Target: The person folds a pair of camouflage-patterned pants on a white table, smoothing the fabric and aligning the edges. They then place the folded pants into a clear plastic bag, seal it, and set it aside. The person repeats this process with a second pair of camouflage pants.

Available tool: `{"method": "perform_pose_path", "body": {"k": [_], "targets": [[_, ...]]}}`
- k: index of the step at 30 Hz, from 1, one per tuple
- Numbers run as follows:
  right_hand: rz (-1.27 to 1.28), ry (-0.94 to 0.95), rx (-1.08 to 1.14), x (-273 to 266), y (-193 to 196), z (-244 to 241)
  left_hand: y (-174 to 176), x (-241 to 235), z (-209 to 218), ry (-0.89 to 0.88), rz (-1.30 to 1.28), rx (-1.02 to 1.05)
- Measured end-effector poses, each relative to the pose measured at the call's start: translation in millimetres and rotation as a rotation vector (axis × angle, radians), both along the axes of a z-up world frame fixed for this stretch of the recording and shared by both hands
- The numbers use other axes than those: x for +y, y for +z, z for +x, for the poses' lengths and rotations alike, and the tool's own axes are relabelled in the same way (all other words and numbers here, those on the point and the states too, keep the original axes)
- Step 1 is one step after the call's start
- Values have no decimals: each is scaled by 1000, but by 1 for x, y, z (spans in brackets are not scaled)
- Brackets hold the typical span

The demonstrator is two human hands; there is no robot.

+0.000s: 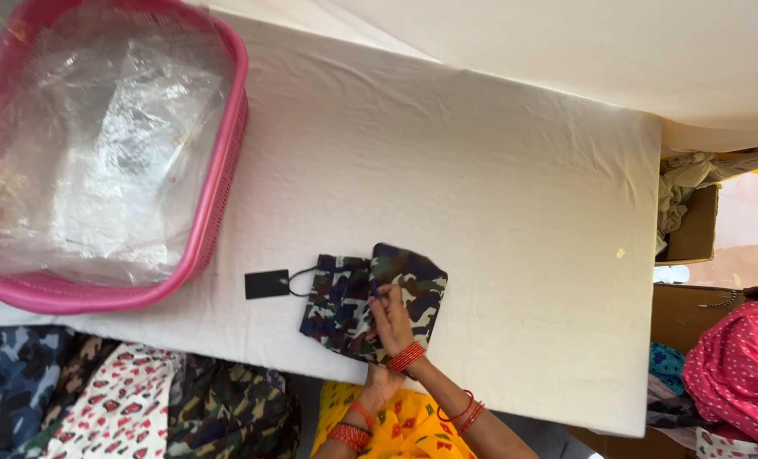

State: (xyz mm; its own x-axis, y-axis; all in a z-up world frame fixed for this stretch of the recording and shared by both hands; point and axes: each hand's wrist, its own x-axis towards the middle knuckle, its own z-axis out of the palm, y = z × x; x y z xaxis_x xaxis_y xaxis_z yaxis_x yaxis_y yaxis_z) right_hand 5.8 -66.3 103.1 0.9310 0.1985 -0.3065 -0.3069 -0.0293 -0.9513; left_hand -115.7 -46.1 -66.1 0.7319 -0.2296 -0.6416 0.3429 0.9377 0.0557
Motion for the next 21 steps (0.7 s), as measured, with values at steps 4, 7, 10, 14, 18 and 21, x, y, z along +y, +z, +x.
{"method": "perform_pose_path", "body": {"k": [4, 7, 10, 14, 18, 21], "targets": [[-105, 155, -6, 54, -38, -5, -20, 21, -23, 57, -106, 137], [-195, 240, -5, 80, -51, -6, -10, 40, -25, 22, -150, 193], [-263, 272, 16, 95, -54, -11, -16, 52, -34, -51, -147, 194], [-316, 246, 26, 104, -50, -13, -19, 69, -40, -265, -46, 149], [-203, 188, 39, 92, -56, -25, -5, 98, -41, -847, 323, 99], [-470, 140, -195, 56, -41, -41, 31, 143, -42, -1006, 881, -218]]}}
